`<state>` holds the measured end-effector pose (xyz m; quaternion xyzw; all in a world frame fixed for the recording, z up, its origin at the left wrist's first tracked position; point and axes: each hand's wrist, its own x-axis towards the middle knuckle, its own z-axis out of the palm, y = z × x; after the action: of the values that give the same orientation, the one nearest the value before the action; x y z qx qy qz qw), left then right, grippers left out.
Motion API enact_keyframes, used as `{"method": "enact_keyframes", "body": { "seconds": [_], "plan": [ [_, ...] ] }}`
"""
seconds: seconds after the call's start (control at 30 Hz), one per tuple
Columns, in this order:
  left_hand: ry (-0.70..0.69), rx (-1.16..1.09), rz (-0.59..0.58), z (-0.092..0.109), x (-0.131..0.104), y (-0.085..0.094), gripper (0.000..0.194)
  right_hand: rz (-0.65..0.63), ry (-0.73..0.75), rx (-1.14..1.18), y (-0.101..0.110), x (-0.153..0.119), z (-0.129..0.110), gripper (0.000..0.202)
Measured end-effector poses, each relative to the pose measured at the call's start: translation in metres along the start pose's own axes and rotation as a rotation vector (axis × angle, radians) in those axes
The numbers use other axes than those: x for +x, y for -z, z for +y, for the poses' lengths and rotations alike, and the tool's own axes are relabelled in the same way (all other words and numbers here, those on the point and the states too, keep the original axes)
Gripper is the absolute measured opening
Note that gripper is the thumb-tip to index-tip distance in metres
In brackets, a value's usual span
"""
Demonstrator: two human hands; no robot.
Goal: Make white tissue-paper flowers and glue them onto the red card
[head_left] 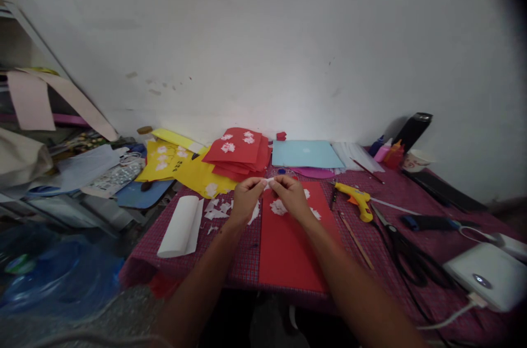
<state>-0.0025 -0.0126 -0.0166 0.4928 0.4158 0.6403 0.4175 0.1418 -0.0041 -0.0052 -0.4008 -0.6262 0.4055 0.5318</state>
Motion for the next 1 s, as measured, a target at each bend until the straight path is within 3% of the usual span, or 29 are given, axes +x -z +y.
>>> {"method": "enact_keyframes", "body": {
  "seconds": [0.73,1.0],
  "plan": [
    [-0.003,-0.024,-0.003,0.0022,-0.0013,-0.0012,0.02,0.006,-0.001,-0.001,0.0002,-0.0003,-0.0016,0.03],
    [0.038,-0.028,0.018,0.0012,-0.0009,0.0002,0.026,-0.059,-0.062,0.13,0.0017,-0.0017,-0.0044,0.031]
  ]
}}
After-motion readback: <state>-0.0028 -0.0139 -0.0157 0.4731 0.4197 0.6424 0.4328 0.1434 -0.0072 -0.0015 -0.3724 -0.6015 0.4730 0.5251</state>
